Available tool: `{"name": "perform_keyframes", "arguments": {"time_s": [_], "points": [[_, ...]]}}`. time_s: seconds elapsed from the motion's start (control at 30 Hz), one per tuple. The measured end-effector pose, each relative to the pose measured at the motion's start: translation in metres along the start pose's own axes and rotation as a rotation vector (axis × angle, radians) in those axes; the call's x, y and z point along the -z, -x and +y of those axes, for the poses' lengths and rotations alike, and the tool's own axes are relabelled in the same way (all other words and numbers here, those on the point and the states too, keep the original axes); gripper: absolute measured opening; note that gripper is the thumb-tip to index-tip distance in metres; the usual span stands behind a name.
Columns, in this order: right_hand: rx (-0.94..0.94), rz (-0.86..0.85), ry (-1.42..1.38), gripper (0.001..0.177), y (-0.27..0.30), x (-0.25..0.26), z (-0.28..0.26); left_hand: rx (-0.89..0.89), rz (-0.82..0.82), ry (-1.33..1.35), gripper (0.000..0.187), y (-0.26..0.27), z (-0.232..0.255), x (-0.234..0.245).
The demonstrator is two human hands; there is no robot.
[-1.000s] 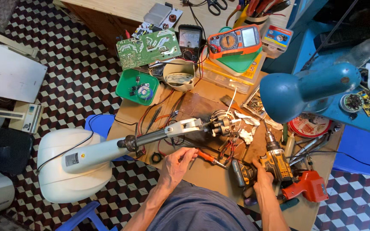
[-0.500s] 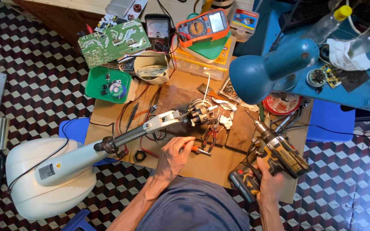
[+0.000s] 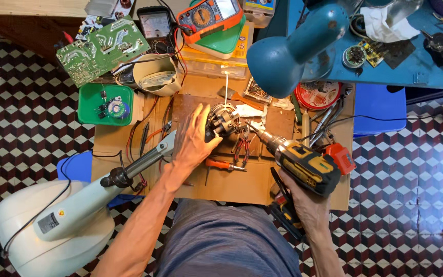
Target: The person uses a cordless drill to remove screws from a small electric motor, then disassembles the motor by hand to separate the rotor and stator. They inspect the internal components and use a screwdriver to adjust parts within the motor housing.
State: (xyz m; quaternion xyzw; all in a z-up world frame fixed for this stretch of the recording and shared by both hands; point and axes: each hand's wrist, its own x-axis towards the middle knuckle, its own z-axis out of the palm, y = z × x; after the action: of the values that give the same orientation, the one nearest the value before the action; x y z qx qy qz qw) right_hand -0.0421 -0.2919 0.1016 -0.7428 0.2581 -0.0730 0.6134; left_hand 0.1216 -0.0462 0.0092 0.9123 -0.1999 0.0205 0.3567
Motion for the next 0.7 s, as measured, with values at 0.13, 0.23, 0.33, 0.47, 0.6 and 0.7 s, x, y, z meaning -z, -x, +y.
{"name": "perform_keyframes", "arguments": {"time_s": [0.13,0.23,0.33,0.47,0.6,0.7], "points": [[-0.057,-0.005,0.084,0.028,-0.002,-0.007,-0.005,0.038,-0.25,-0.112,0.11,-0.016,-0.013,-0.008],[-0.068,0.005,0.017,0.029,-0.002,-0.013,-0.008,0.072,-0.308,-0.077,0.112,-0.021,-0.017,-0.014],[-0.019,-0.011,-0.044,0.031,0.004,-0.021,-0.012,-0.029,-0.212,-0.053,0.099,-0.015,-0.026,-0.018],[-0.147,0.034,0.115,0.03,0.009,-0.03,-0.019,-0.061,-0.187,-0.034,0.086,-0.012,-0.033,-0.02],[-0.068,0.024,0.162,0.032,0.007,-0.032,-0.018,-0.071,-0.168,-0.032,0.084,-0.01,-0.033,-0.02],[-0.067,-0.005,0.19,0.034,0.004,-0.033,-0.012,-0.06,-0.175,-0.021,0.085,-0.01,-0.032,-0.02]]}}
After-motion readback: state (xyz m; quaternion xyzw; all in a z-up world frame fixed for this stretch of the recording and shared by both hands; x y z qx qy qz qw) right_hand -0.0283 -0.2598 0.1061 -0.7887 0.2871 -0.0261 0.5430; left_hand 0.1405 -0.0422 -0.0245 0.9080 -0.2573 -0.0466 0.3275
